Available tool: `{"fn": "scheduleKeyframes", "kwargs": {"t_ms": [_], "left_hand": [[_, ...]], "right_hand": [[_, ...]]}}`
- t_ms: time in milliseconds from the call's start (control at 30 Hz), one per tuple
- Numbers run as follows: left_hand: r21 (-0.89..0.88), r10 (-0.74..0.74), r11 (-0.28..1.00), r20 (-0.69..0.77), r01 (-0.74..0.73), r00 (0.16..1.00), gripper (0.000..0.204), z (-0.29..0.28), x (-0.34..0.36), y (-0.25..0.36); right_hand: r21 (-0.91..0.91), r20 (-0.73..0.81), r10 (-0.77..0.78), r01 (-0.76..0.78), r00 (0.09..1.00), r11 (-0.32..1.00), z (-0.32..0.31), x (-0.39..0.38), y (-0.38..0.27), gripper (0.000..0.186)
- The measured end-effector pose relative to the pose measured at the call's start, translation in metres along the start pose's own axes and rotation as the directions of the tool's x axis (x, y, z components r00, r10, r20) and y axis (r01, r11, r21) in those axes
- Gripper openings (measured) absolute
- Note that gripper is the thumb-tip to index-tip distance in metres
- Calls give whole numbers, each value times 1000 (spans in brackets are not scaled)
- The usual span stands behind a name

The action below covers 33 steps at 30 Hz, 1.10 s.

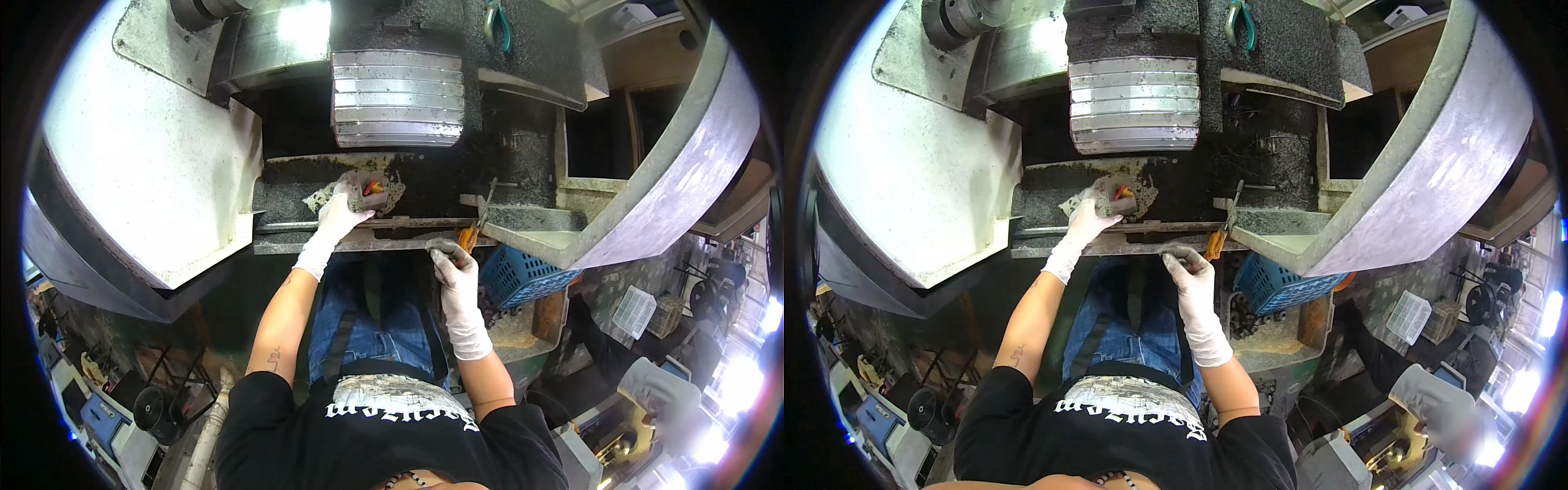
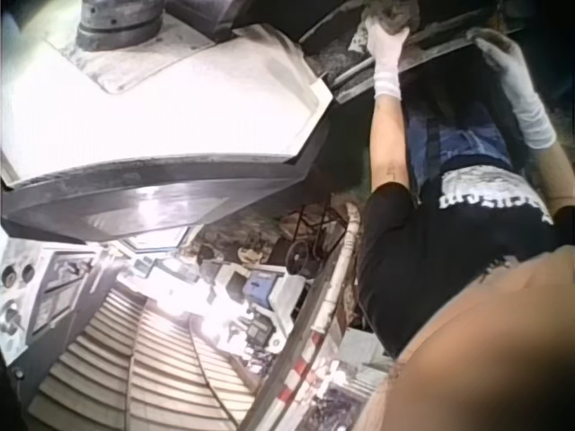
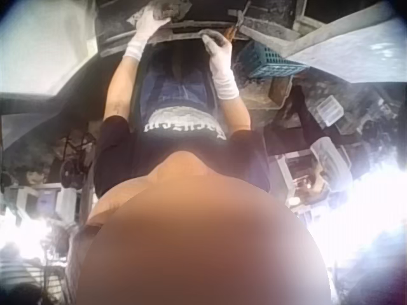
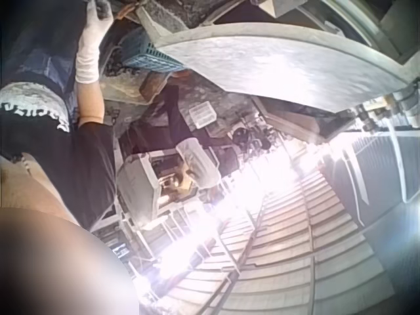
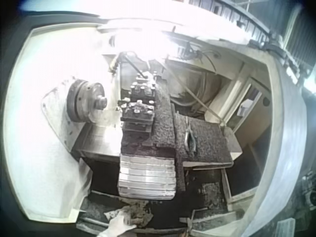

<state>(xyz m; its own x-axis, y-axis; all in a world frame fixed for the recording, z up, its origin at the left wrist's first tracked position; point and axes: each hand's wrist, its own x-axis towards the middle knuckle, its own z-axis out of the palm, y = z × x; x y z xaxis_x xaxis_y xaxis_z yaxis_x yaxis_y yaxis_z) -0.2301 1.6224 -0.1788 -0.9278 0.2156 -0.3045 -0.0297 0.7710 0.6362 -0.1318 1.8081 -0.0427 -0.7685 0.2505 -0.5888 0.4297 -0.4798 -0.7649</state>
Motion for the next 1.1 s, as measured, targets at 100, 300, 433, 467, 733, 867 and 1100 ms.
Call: {"fn": "scheduleKeyframes", "kwargs": {"t_ms": [100,300,433,467,733,867,1100], "left_hand": [[-47,55,997,27,-54,998,76,-4,-2,-3],[81,-62,994,-70,67,996,85,-13,53,10],[265,-8,963,180,-41,984,74,-5,79,12],[259,-46,966,208,-10,977,75,-2,84,12],[8,-153,988,150,154,977,87,0,85,1],[-173,-115,973,208,152,971,76,6,92,-11],[-546,-104,806,248,228,963,60,33,104,-39]], "right_hand": [[-5,17,3,-3,1000,1000,-2,-1,1,9],[-42,43,16,-14,999,999,1,-4,-2,10],[-130,-43,-22,16,999,991,-7,-7,-1,11],[-154,-42,-33,27,999,988,-11,-7,1,10],[-85,-50,-27,23,998,996,-21,-10,15,10],[-125,-28,-72,68,997,990,-19,-11,12,10],[-541,318,-166,323,933,776,32,96,30,23]]}}
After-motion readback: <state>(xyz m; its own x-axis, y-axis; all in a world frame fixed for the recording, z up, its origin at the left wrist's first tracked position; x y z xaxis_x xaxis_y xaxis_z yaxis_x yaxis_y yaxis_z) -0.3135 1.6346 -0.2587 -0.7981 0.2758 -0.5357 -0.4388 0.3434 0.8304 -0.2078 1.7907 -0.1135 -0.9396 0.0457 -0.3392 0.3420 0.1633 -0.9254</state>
